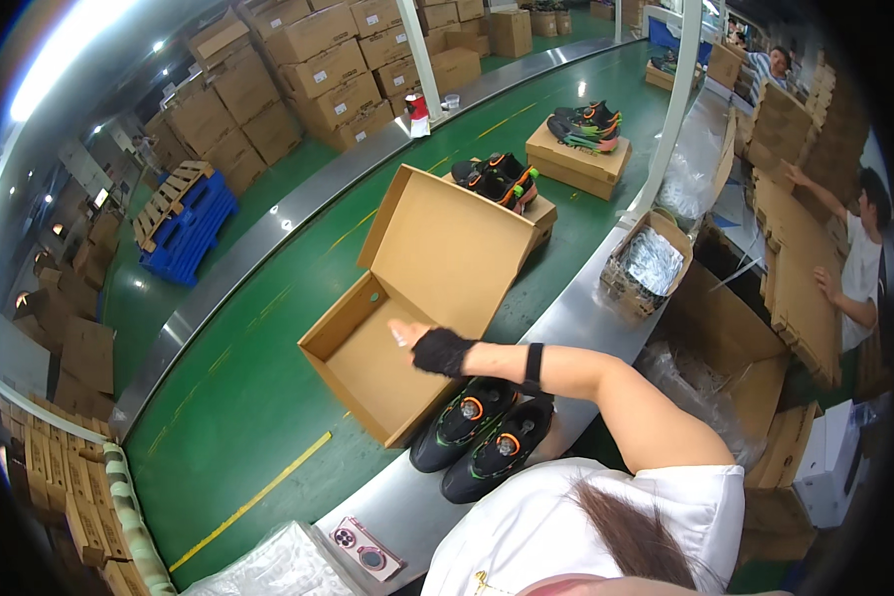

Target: Packing pairs of shoes into cardboard boxes with tissue paper.

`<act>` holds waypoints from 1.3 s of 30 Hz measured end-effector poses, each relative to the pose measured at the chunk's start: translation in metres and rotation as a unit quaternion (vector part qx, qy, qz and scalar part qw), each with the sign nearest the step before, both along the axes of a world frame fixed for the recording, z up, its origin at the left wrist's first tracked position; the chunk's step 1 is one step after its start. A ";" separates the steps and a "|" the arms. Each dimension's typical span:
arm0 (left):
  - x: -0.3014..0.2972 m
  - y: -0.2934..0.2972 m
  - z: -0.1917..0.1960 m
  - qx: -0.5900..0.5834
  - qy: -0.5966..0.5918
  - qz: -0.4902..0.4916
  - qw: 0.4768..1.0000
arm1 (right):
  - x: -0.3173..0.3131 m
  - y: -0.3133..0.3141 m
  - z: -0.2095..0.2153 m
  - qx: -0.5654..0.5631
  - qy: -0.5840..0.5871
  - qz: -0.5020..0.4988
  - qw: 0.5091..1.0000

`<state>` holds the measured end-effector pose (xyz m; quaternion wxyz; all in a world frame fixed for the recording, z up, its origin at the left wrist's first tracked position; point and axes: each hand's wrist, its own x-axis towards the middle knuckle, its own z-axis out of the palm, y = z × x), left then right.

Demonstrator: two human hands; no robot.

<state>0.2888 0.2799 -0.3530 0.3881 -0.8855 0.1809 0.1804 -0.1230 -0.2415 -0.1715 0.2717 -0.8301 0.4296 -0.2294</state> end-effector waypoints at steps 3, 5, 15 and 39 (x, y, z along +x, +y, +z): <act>0.011 -0.002 0.005 0.000 0.031 -0.075 0.997 | 0.041 0.017 -0.076 -0.039 0.144 0.200 0.968; 0.021 0.019 -0.014 -0.148 0.001 -0.141 0.979 | 0.055 0.036 -0.078 0.056 0.301 0.320 0.897; -0.043 -0.042 0.044 -0.365 -0.115 -0.046 0.923 | 0.054 0.059 -0.082 0.055 0.300 0.303 0.903; -0.119 -0.151 0.183 -0.926 0.128 0.173 0.309 | 0.055 0.070 -0.092 0.037 0.273 0.394 0.877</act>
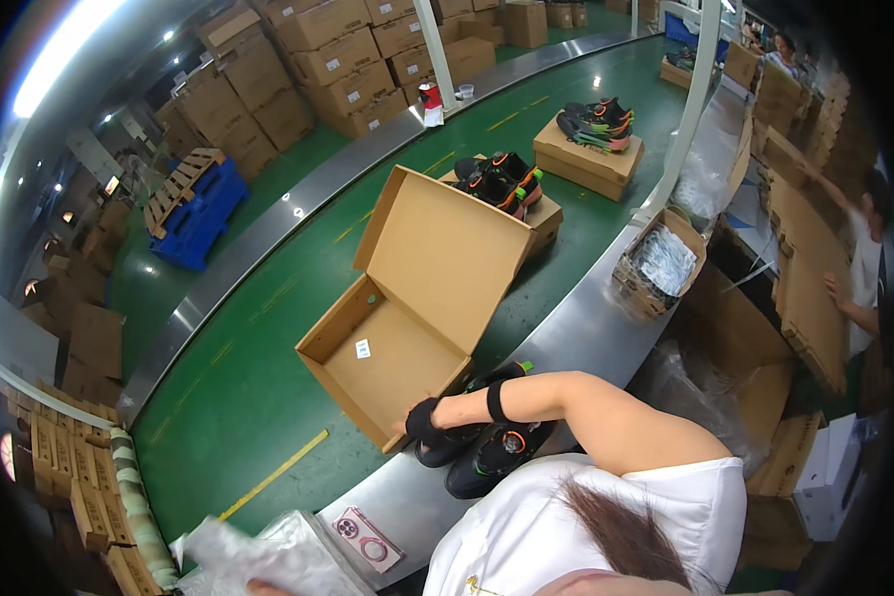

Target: Packing pairs of shoes into cardboard boxes with tissue paper.

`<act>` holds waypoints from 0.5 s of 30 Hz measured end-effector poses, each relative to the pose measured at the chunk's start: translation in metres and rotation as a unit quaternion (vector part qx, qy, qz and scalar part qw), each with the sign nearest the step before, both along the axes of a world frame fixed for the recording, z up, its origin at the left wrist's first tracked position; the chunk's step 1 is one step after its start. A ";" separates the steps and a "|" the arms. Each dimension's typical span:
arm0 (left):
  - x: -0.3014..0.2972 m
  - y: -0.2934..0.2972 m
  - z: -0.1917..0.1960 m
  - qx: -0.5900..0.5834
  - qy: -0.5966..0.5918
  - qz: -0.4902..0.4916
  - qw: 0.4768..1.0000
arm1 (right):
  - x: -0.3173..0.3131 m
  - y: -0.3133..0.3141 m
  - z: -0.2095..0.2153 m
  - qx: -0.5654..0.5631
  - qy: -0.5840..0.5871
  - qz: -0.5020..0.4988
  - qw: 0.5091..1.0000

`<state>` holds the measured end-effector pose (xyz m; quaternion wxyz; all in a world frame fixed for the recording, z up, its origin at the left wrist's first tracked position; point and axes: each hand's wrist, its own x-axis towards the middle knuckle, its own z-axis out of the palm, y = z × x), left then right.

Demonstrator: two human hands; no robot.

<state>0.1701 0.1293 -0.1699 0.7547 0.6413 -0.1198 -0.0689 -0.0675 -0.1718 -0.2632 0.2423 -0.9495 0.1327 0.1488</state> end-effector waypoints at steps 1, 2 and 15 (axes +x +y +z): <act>-0.013 -0.025 -0.001 -0.030 0.012 -0.058 0.998 | 0.002 0.002 0.004 0.032 -0.101 0.024 0.994; -0.026 -0.051 0.000 -0.064 0.042 -0.117 0.990 | 0.001 0.006 0.015 0.064 -0.198 0.046 0.977; -0.165 -0.265 0.052 0.192 -0.485 -0.250 0.816 | -0.068 -0.110 0.080 0.112 -0.560 -0.429 0.699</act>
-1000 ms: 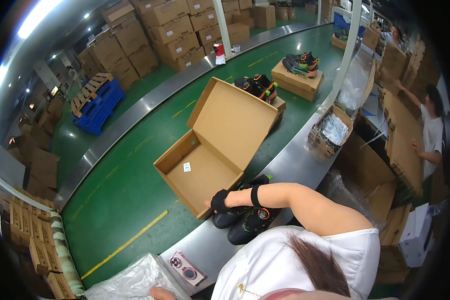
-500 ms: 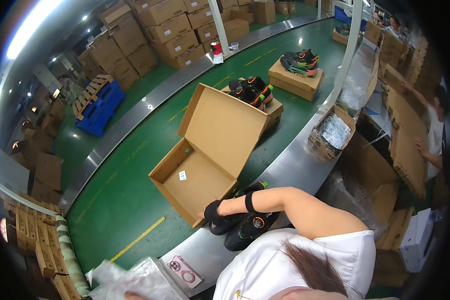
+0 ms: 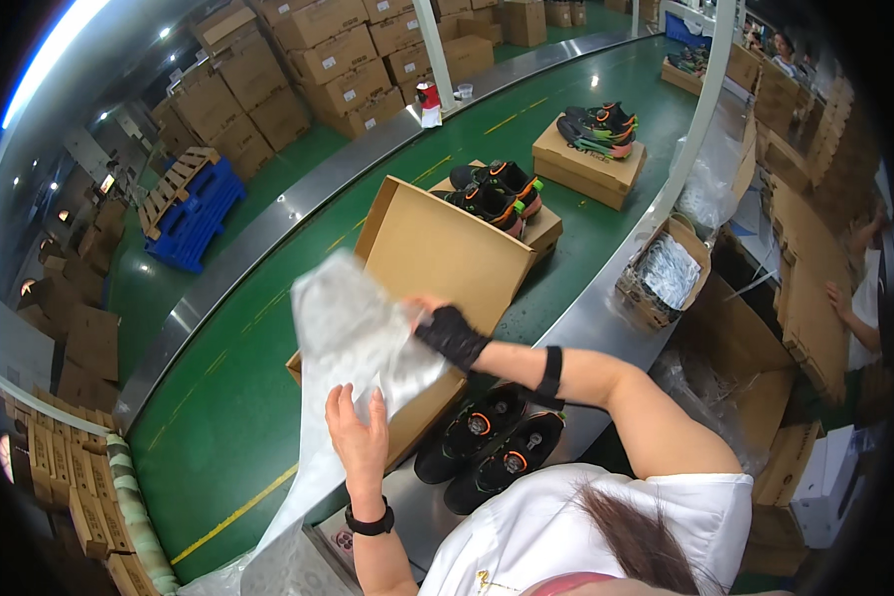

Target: Packing pairs of shoes into cardboard boxes with tissue paper.

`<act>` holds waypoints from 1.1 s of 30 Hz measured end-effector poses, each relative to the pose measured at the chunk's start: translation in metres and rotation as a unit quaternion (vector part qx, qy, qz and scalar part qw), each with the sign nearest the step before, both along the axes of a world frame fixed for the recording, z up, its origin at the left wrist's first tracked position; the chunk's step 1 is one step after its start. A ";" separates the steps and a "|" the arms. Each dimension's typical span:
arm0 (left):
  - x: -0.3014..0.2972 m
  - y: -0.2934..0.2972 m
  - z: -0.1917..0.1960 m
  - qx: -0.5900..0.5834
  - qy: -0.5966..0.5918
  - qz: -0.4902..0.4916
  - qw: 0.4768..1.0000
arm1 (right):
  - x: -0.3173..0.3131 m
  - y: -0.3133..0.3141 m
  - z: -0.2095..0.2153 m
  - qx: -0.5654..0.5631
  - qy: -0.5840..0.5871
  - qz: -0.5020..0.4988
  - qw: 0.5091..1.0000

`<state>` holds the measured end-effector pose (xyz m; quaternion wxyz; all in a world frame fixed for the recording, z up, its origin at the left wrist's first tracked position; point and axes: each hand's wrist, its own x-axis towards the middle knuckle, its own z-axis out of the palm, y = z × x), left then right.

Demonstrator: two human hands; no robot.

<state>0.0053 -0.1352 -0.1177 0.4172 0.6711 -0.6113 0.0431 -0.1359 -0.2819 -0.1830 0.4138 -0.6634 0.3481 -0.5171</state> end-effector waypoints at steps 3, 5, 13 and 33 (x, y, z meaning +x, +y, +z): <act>0.013 0.019 -0.011 0.258 -0.007 0.045 0.965 | -0.046 -0.037 0.032 0.039 0.026 -0.113 0.993; 0.022 0.032 -0.024 0.288 -0.051 0.041 0.955 | -0.069 -0.059 0.040 -0.012 -0.040 -0.191 0.981; 0.123 0.058 -0.105 0.305 0.041 0.252 0.917 | -0.119 -0.077 0.068 -0.067 -0.034 -0.353 0.932; 0.221 0.016 -0.169 0.227 0.762 0.172 0.582 | -0.177 -0.120 0.055 -0.064 0.025 -0.341 0.938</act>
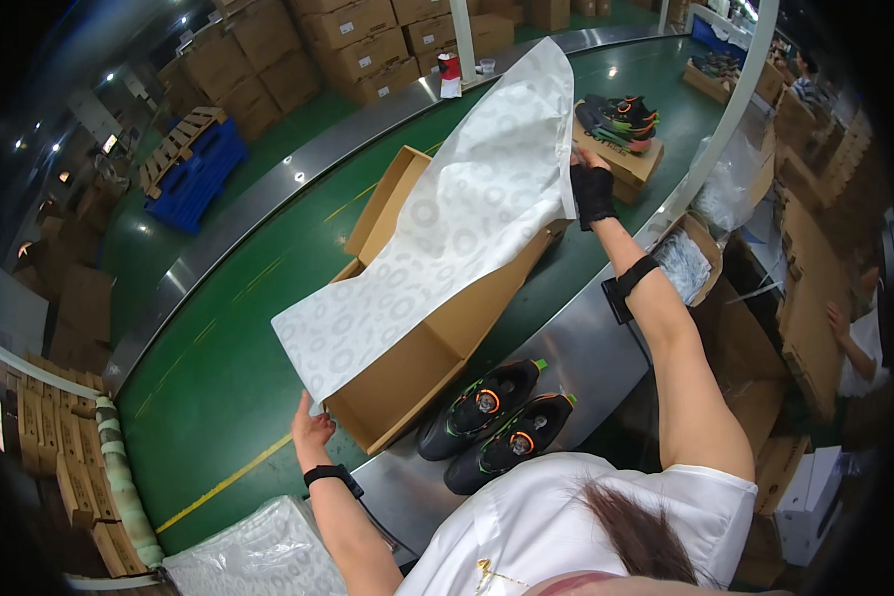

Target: Packing pairs of shoes into cardboard boxes with tissue paper.

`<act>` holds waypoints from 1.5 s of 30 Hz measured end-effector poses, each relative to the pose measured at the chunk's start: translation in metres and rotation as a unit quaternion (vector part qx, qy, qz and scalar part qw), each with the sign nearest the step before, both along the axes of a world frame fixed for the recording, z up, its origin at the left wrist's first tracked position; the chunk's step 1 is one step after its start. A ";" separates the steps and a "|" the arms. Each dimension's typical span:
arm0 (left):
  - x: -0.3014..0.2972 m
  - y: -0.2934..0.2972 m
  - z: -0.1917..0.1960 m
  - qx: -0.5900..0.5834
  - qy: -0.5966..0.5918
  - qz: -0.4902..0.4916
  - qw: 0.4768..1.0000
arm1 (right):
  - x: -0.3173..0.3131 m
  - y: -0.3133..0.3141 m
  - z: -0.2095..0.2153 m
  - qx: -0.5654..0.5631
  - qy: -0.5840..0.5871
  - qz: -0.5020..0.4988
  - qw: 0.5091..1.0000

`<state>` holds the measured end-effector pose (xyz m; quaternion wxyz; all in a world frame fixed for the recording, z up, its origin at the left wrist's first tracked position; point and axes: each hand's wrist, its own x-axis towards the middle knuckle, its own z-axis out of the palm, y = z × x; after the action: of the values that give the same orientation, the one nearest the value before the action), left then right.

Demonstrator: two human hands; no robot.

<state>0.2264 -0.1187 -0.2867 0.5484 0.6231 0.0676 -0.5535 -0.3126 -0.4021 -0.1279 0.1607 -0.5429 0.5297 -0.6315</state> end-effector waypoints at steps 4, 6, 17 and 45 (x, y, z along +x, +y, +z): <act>-0.001 0.012 -0.022 -0.045 0.024 0.026 0.998 | 0.004 0.004 -0.001 0.013 0.016 0.022 1.000; -0.027 0.018 -0.006 -0.040 -0.055 0.054 0.996 | -0.003 -0.010 -0.019 0.005 0.015 0.010 1.000; -0.076 0.087 -0.008 -0.183 -0.264 0.173 0.931 | 0.012 0.128 -0.113 0.195 -0.086 0.084 0.973; -0.031 0.106 -0.027 0.045 -0.517 0.183 0.835 | 0.281 0.197 0.009 0.244 0.109 0.454 0.850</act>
<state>0.1956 -0.0123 -0.3138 0.5664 0.8186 -0.0881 -0.0366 -0.0314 -0.2054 -0.1187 0.4985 -0.7315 0.3753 -0.2751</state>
